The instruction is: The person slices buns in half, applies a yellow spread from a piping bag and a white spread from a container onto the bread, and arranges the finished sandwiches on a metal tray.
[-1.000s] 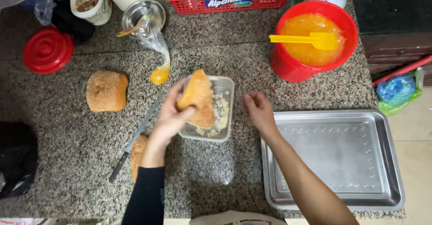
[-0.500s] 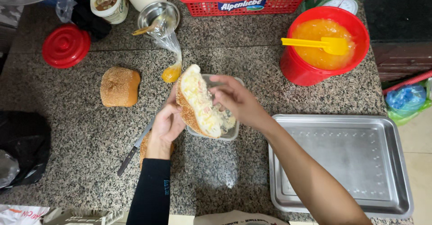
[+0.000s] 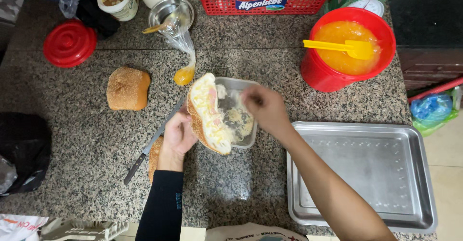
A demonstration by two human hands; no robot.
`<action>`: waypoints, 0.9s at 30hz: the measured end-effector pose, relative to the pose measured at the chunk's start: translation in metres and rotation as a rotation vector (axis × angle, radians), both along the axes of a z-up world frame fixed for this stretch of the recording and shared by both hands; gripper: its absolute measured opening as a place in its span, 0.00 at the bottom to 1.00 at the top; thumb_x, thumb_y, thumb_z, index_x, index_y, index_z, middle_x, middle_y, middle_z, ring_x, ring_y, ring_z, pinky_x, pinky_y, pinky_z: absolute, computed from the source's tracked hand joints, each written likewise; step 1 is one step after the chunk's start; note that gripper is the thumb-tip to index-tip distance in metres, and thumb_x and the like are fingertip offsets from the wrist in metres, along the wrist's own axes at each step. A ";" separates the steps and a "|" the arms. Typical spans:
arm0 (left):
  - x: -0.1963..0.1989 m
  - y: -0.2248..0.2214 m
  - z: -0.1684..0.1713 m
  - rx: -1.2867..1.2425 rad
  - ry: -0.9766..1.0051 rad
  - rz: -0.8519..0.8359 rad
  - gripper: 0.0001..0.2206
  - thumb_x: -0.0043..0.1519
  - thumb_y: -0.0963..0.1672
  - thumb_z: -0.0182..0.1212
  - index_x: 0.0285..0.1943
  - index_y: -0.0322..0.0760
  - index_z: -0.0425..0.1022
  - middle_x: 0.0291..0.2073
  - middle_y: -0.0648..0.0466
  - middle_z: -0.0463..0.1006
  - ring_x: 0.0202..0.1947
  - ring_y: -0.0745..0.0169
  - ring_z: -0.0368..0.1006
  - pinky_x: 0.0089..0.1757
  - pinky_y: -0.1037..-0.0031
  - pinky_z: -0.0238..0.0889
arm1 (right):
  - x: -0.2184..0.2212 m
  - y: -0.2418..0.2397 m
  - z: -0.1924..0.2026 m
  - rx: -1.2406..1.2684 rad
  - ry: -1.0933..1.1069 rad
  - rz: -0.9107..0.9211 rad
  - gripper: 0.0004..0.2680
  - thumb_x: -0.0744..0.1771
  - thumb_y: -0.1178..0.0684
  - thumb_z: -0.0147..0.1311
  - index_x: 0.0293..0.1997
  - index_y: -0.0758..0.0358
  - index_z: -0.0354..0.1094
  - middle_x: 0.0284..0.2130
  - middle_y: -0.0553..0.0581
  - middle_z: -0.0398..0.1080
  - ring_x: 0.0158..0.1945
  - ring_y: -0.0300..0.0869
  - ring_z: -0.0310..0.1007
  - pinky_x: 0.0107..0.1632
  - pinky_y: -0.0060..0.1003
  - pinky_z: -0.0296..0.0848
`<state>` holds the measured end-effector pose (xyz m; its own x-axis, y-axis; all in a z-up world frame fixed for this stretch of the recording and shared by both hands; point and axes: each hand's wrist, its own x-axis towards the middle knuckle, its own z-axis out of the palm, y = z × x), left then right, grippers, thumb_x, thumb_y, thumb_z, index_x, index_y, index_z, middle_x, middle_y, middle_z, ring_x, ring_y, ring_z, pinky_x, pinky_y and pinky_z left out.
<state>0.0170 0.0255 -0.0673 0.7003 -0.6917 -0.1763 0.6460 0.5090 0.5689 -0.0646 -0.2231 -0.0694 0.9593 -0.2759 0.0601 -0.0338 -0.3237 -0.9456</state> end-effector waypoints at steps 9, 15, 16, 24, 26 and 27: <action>0.002 0.011 -0.022 0.005 0.090 0.065 0.32 0.54 0.42 0.52 0.72 0.29 0.61 0.61 0.41 0.73 0.61 0.47 0.71 0.60 0.56 0.64 | -0.015 0.019 0.023 0.385 0.351 0.310 0.09 0.69 0.51 0.52 0.52 0.53 0.74 0.44 0.50 0.79 0.47 0.36 0.79 0.47 0.34 0.78; 0.000 0.008 -0.015 0.020 0.050 0.056 0.33 0.54 0.42 0.53 0.73 0.31 0.59 0.61 0.42 0.73 0.60 0.48 0.71 0.60 0.56 0.65 | -0.029 0.029 0.039 0.162 0.165 0.338 0.06 0.67 0.54 0.60 0.44 0.63 0.77 0.36 0.51 0.77 0.37 0.33 0.71 0.41 0.33 0.72; -0.002 0.007 -0.013 0.008 0.040 0.042 0.33 0.54 0.42 0.53 0.73 0.32 0.59 0.61 0.42 0.72 0.60 0.48 0.70 0.60 0.57 0.65 | -0.028 0.029 0.045 0.150 0.157 0.309 0.06 0.67 0.54 0.60 0.44 0.62 0.77 0.35 0.50 0.77 0.35 0.33 0.71 0.40 0.32 0.73; -0.026 -0.006 -0.003 -0.030 -0.016 -0.041 0.38 0.51 0.42 0.54 0.77 0.32 0.54 0.64 0.40 0.69 0.62 0.46 0.68 0.62 0.57 0.64 | 0.001 0.034 0.097 -0.117 -0.252 0.245 0.05 0.65 0.56 0.64 0.40 0.63 0.74 0.33 0.53 0.69 0.37 0.40 0.70 0.40 0.35 0.69; -0.031 -0.009 -0.003 -0.037 0.009 -0.041 0.39 0.51 0.42 0.54 0.78 0.32 0.54 0.64 0.40 0.69 0.63 0.46 0.68 0.62 0.55 0.63 | 0.005 0.041 0.098 -0.313 -0.425 0.121 0.09 0.64 0.56 0.63 0.43 0.64 0.69 0.40 0.58 0.65 0.47 0.47 0.67 0.49 0.41 0.68; -0.032 -0.009 -0.002 -0.049 0.028 -0.033 0.39 0.50 0.42 0.54 0.78 0.32 0.53 0.64 0.41 0.69 0.63 0.47 0.68 0.62 0.56 0.63 | 0.008 0.044 0.097 -0.409 -0.512 0.060 0.11 0.63 0.56 0.63 0.44 0.64 0.67 0.44 0.61 0.63 0.52 0.50 0.65 0.54 0.43 0.67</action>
